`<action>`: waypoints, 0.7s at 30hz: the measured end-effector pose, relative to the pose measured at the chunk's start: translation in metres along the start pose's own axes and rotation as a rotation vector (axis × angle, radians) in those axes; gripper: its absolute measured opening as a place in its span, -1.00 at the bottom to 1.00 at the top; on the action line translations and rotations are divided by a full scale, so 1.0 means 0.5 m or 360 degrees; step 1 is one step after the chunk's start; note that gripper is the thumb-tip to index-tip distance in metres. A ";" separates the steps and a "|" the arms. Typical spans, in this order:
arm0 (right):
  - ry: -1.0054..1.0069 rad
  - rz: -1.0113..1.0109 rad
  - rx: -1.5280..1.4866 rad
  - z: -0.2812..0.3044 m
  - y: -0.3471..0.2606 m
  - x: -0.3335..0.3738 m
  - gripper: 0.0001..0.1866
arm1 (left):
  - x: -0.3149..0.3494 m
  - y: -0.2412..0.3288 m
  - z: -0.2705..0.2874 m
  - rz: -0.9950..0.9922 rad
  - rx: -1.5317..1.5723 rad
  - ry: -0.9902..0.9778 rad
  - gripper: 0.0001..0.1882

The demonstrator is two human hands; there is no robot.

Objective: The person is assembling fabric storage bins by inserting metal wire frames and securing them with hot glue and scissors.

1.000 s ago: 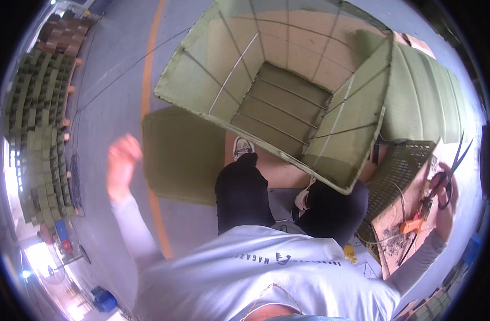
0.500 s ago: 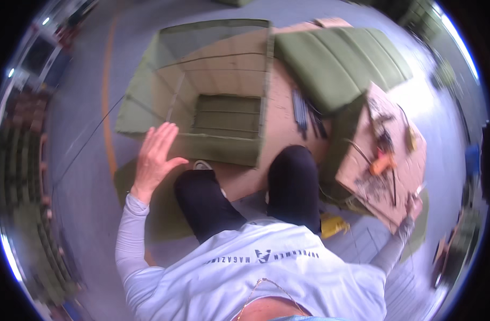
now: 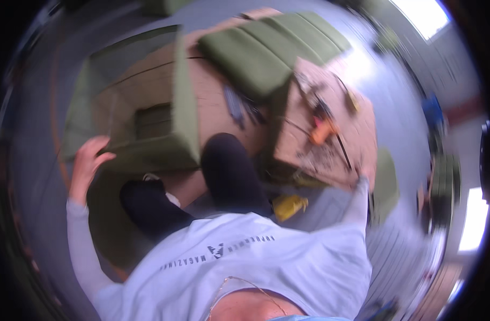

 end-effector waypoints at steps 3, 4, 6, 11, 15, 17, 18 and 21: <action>-0.0566 0.0101 -0.0167 -0.097 -0.136 0.081 -0.39 | 0.063 0.145 0.073 0.0165 -0.0243 0.0095 -0.44; -0.0725 0.0043 -0.0135 -0.070 -0.154 0.100 -0.38 | 0.065 0.181 0.070 0.0089 -0.0297 0.0167 -0.44; -0.0904 -0.0011 -0.0064 -0.007 -0.262 0.117 -0.37 | 0.052 0.219 0.033 0.0031 -0.0238 0.0139 -0.45; -0.0963 0.0140 0.0029 0.145 -0.004 -0.017 -0.52 | 0.002 0.098 -0.090 -0.0092 -0.0110 0.0267 -0.77; -0.0204 0.0560 -0.0026 0.165 -0.312 0.033 -0.59 | 0.003 0.146 -0.030 0.0061 -0.0276 -0.0017 -0.80; -0.0122 0.0995 -0.0610 0.280 -0.527 0.114 -0.64 | -0.020 0.181 -0.027 -0.0144 -0.0323 0.0280 -0.79; -0.0110 0.1170 -0.0693 0.354 -0.653 0.172 -0.67 | -0.024 0.195 -0.028 -0.0361 -0.0376 0.0597 -0.78; -0.0240 0.1560 -0.1237 0.499 -0.991 0.401 -0.59 | -0.021 0.190 -0.078 -0.0252 -0.0290 0.0369 -0.76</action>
Point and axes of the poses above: each hand's wrist, its own x-axis away from the middle knuckle, its own z-axis out of the back of the hand, y = z × x, the point moved 2 cm from there along -x, towards the middle knuckle, and after that the axes turned 11 degrees about -y, right-handed, at the moved point
